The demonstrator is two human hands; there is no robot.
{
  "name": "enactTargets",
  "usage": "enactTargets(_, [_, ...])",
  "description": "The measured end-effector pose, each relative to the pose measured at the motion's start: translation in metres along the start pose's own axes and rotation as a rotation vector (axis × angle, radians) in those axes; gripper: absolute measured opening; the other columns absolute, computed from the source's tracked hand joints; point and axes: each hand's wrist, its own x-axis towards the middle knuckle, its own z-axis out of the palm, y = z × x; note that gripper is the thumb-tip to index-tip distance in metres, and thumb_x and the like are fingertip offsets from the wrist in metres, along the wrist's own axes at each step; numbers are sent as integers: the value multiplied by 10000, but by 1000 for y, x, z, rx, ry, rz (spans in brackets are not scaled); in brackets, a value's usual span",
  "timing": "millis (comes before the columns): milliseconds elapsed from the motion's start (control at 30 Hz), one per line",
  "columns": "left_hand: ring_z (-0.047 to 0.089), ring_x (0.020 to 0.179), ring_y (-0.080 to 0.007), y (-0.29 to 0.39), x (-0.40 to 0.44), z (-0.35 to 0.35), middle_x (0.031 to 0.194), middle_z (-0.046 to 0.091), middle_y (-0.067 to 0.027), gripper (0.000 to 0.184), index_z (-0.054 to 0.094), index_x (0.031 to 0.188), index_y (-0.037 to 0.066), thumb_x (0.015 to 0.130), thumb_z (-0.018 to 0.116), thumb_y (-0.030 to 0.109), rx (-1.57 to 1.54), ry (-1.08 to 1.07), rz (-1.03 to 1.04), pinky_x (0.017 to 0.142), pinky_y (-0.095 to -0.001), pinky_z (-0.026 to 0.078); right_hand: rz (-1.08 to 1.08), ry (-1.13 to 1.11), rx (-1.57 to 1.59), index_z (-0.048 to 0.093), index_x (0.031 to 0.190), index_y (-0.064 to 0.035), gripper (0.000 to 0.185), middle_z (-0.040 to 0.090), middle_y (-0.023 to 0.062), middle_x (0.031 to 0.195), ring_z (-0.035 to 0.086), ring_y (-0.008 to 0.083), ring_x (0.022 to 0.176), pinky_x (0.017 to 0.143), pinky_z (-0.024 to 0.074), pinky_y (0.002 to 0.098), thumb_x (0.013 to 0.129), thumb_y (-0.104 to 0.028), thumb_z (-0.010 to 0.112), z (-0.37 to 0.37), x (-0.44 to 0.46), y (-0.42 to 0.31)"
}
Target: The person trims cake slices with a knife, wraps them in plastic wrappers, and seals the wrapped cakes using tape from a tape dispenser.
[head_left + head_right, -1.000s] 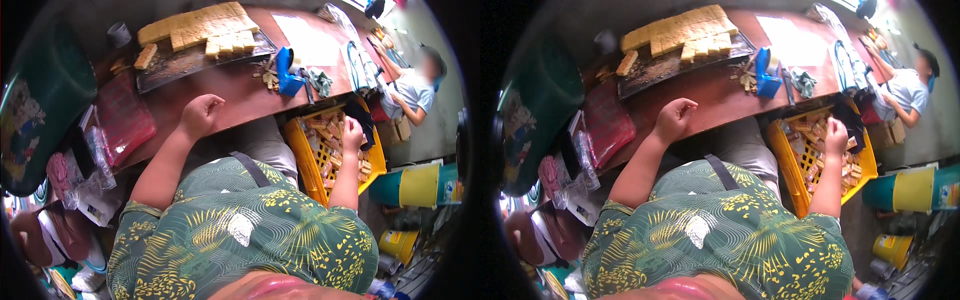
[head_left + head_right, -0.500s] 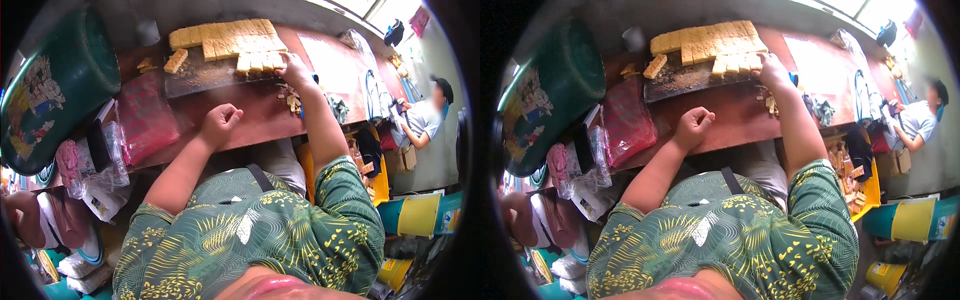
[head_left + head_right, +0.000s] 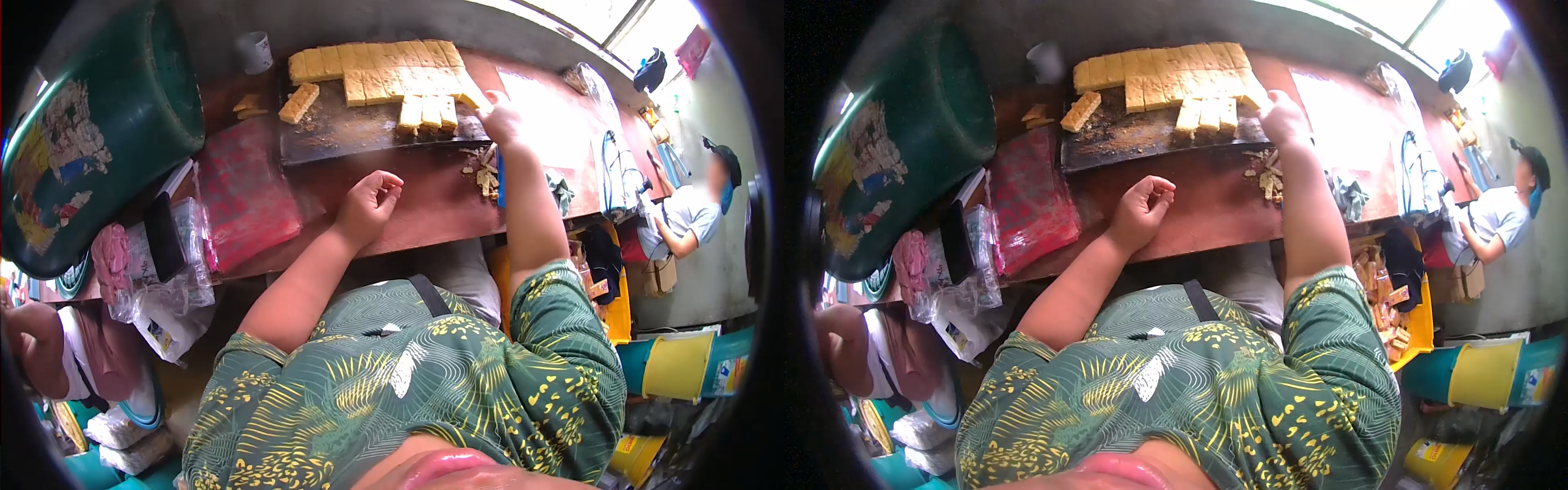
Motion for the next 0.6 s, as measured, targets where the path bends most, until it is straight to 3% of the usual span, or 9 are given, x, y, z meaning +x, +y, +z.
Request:
enactTargets(33, [565, 745, -53, 0, -2, -2, 816, 634, 20, 108, 677, 987, 51, 1012, 692, 154, -47, -3, -39, 691, -234, 484, 17, 77, 58, 590, 1374, -30, 535, 700, 209, 1272, 671, 344, 1194, 1008, 526, 426, 937, -315, 709, -1, -1, -1])
enactTargets(67, [568, 738, -58, 1, -4, -3, 808, 635, 14, 127, 682, 970, 48, 1006, 704, 168, -97, -6, -76, 684, -241, 486, 163, 30, 395, 575, 1377, -14, 516, 706, 174, 1260, 687, 287, 1142, 956, 550, 401, 964, -300, 692, -4, -9, 3])
enactTargets(167, [561, 732, -48, -9, -7, -10, 784, 623, 25, 188, 691, 945, 49, 1005, 720, 224, -167, -47, -163, 682, -238, 482, 243, -138, 1362, 558, 1400, -46, 469, 703, 125, 1237, 684, 221, 1063, 903, 568, 359, 1010, -290, 652, -25, -62, -7])
enactTargets(233, [561, 723, -45, -13, -9, -21, 771, 625, 32, 217, 694, 939, 55, 1010, 720, 258, -174, -34, -148, 677, -235, 481, 215, -318, 1832, 559, 1405, -42, 417, 705, 133, 1208, 687, 199, 1033, 861, 567, 299, 1087, -312, 556, -13, -98, 8])
enactTargets(300, [573, 705, -54, -2, -14, -34, 761, 642, 27, 235, 697, 935, 63, 1015, 715, 284, -177, 39, -74, 663, -238, 484, 328, -355, 1976, 556, 1399, -55, 403, 698, 121, 1227, 683, 205, 1022, 882, 576, 334, 1069, -285, 576, -11, -134, -3])
enactTargets(367, [600, 701, -70, 33, -13, -61, 774, 676, 13, 237, 701, 936, 71, 1018, 708, 293, 129, 169, 77, 657, -249, 497, 382, -419, 2081, 555, 1396, -60, 399, 693, 119, 1242, 683, 213, 1026, 898, 580, 358, 1059, -272, 586, -2, -155, 0])
enactTargets(433, [625, 712, -89, 26, -12, -89, 801, 699, -3, 215, 715, 953, 77, 1008, 721, 285, 240, 362, 16, 674, -265, 514, 371, -511, 2151, 558, 1395, -57, 402, 690, 127, 1253, 686, 222, 1044, 908, 578, 371, 1058, -274, 585, 22, -172, 12])
enactTargets(533, [631, 749, -90, 52, -13, -94, 833, 705, -11, 196, 727, 968, 70, 998, 732, 264, 269, 432, -122, 700, -274, 524, 322, -552, 2200, 554, 1408, -61, 408, 683, 125, 1291, 692, 223, 1092, 930, 578, 412, 1062, -276, 582, 40, -181, 17])
enactTargets(600, [574, 742, -52, 60, -14, -73, 858, 693, 22, 157, 733, 999, 82, 1003, 729, 239, 284, 305, -14, 696, -242, 498, 240, -590, 2197, 534, 1433, -97, 410, 676, 112, 1320, 690, 220, 1124, 944, 578, 426, 1060, -258, 588, 42, -177, 15])
